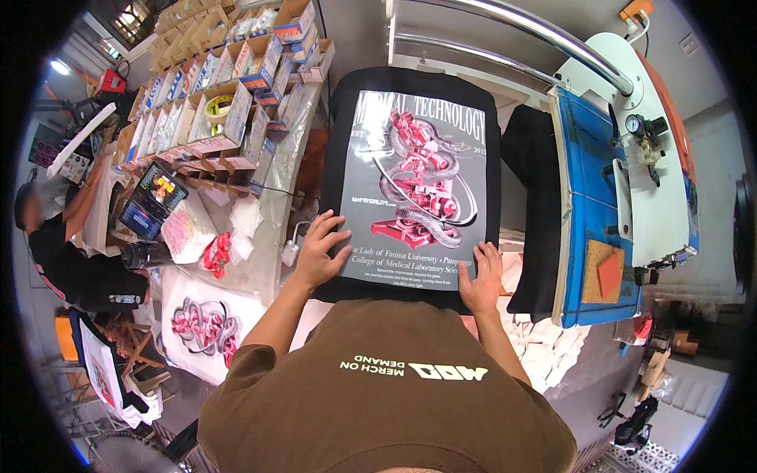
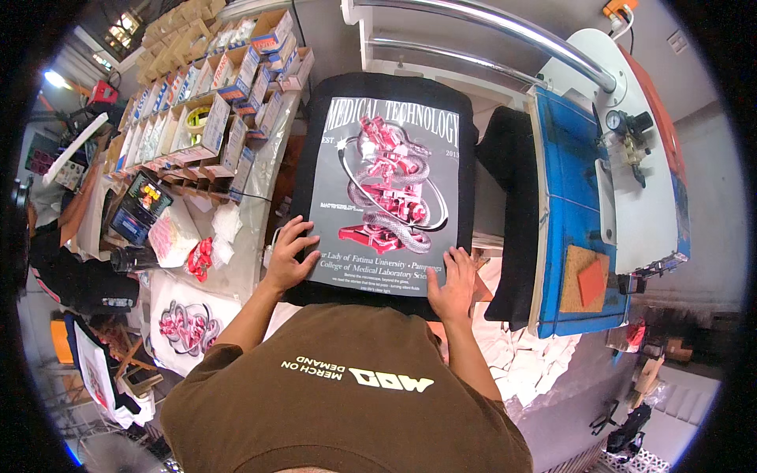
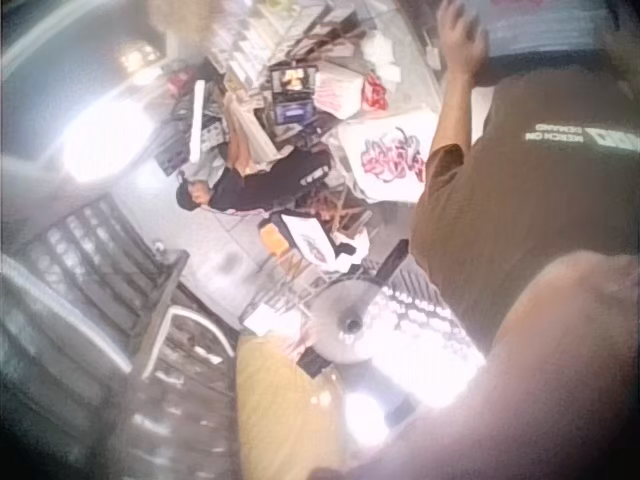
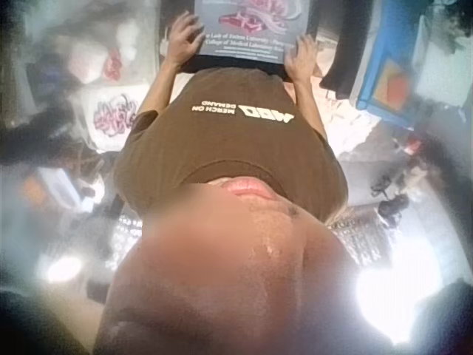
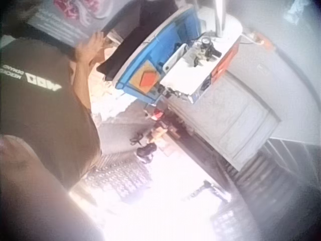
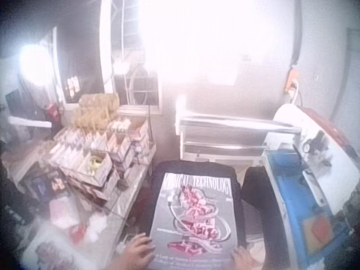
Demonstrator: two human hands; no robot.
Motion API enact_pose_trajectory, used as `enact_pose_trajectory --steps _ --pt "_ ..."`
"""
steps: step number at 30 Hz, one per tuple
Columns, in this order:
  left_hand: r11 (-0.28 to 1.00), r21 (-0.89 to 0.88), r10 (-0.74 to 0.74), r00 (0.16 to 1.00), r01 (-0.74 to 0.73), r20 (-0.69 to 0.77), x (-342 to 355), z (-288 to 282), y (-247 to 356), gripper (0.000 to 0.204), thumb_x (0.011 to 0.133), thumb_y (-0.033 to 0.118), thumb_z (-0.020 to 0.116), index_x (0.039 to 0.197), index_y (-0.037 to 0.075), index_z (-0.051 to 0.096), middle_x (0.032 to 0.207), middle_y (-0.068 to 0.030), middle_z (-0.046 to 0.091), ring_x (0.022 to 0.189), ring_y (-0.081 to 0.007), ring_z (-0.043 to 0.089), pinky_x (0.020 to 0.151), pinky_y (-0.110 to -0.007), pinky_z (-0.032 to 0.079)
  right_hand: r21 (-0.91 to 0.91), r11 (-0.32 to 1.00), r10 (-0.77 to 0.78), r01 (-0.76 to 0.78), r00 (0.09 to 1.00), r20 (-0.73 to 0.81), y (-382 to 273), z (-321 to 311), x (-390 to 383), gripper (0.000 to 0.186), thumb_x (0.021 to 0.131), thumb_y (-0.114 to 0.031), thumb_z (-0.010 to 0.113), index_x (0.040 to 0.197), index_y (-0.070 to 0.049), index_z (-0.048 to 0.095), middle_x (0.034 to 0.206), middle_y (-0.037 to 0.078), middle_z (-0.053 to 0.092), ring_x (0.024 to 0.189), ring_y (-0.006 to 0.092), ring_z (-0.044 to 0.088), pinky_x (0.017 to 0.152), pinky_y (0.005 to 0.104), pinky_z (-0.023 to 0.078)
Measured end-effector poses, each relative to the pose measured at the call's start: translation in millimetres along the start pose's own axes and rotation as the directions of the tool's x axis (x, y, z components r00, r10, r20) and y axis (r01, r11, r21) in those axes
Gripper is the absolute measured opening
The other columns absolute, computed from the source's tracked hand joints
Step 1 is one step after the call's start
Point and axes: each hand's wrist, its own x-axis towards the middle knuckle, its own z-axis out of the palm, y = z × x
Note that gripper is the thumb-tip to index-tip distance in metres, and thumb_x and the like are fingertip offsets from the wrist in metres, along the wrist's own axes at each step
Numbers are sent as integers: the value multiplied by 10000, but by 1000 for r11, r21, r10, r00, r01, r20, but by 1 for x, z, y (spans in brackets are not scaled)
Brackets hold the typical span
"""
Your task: The person places a black t-shirt on a heat press machine, aligns a transfer sheet with a medical-themed design, and operates the press. After pressing, the person removes the transfer sheet and inspects the printed shirt before repeating the process with another shirt.
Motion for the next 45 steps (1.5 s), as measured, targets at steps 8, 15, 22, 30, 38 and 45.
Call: enact_pose_trajectory --steps 8,15,22,30,38,45 --pt "999 -31 9 1000 -9 -12 -2 5 -4 319 739 98 795 1045 68 708 1293 -123 598 1337 -350 442 1084 -456 363 -2 1000 -13 12 999 -49 4 4 -3 435 815 -210 728 1153 34 602 1261 190 577 1255 390 495 1090 504 355" --pt "1000 -30 -4 1000 4 -4 -4 3 -2 329 735 96 796 1048 68 700 1295 -122 590 1334 -351 441 1089 -458 368 2 1000 -22 22 998 -65 3 5 -3 430 811 -204 727 1148 34 606 1258 186 581 1250 392 496 1091 517 352" --pt "1000 10 -11 1000 11 23 -3 1 0 328 738 120 787 1042 68 675 1301 -120 561 1341 -369 416 1109 -483 342 26 1000 14 -14 1000 -11 -1 -5 8 360 793 -203 743 1067 -1 626 1212 186 592 1196 384 515 1036 513 384" --pt "941 292 126 979 -169 160 42 -1 22 173 731 110 750 864 72 645 1094 -90 620 1135 -317 541 1065 -484 362 -157 986 6 -61 945 -327 7 -110 52 10 816 -48 660 825 -50 663 906 130 671 903 319 640 871 423 492" --pt "915 -47 397 870 -402 293 3 58 88 192 722 125 781 883 115 676 966 -4 639 967 -229 596 896 -400 420 -386 777 127 -498 724 -678 127 -267 29 265 883 -307 690 1027 -90 734 1044 92 706 973 260 659 868 361 506" --pt "902 15 417 879 -432 233 -7 74 87 189 727 171 776 884 147 673 959 13 616 980 -209 586 906 -418 408 -475 713 173 -515 786 -593 173 -289 9 420 909 -448 640 1075 -69 713 1073 112 698 1017 299 648 906 393 485"
